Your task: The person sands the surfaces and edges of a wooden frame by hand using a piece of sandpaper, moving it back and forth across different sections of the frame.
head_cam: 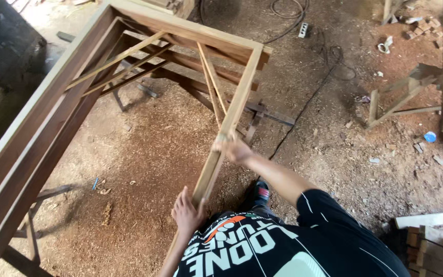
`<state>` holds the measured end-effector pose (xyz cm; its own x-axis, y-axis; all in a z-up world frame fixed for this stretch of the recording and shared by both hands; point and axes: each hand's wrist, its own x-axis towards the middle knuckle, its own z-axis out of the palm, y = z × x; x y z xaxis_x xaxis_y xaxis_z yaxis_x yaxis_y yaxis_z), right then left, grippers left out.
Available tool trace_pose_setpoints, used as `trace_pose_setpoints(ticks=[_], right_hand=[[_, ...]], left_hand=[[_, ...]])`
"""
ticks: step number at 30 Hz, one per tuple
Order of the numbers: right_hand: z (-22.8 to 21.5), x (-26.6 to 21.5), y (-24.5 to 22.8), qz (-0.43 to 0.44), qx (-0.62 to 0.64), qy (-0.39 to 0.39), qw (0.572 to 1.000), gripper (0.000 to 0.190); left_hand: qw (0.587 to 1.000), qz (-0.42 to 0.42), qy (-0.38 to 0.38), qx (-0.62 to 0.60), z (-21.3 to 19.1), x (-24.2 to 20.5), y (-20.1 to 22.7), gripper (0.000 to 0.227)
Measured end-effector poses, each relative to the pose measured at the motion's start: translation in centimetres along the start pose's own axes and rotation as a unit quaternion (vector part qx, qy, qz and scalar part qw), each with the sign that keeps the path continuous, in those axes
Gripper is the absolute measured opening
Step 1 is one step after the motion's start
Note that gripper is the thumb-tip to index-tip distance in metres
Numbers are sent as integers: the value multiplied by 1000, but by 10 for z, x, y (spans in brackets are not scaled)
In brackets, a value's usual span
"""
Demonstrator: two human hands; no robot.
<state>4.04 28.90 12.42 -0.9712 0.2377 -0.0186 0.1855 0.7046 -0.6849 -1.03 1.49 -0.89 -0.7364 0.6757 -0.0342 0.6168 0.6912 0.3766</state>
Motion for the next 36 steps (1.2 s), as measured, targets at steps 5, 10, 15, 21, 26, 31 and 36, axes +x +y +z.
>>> trace_pose_setpoints(ticks=[5, 10, 15, 21, 26, 31, 36], right_hand=[[-28, 31, 45, 214, 95, 51, 971, 22], [15, 14, 62, -81, -55, 48, 994, 25], [-21, 22, 74, -32, 0, 2, 999, 27], [-54, 53, 105, 5, -99, 67, 993, 25], [-34, 33, 83, -35, -106, -34, 993, 26], [-83, 37, 108, 149, 194, -78, 966, 25], [-93, 78, 155, -40, -50, 100, 993, 30]], left_hand=[[999, 31, 32, -25, -10, 42, 42, 66], [993, 11, 71, -90, -4, 107, 86, 57], [996, 13, 78, -45, 6, 132, 106, 53], [996, -70, -36, -33, -27, 124, 129, 50], [993, -103, -65, -10, -34, 128, 137, 50], [992, -112, -55, -4, -34, 132, 139, 49], [989, -132, -70, 13, -36, 132, 142, 50]])
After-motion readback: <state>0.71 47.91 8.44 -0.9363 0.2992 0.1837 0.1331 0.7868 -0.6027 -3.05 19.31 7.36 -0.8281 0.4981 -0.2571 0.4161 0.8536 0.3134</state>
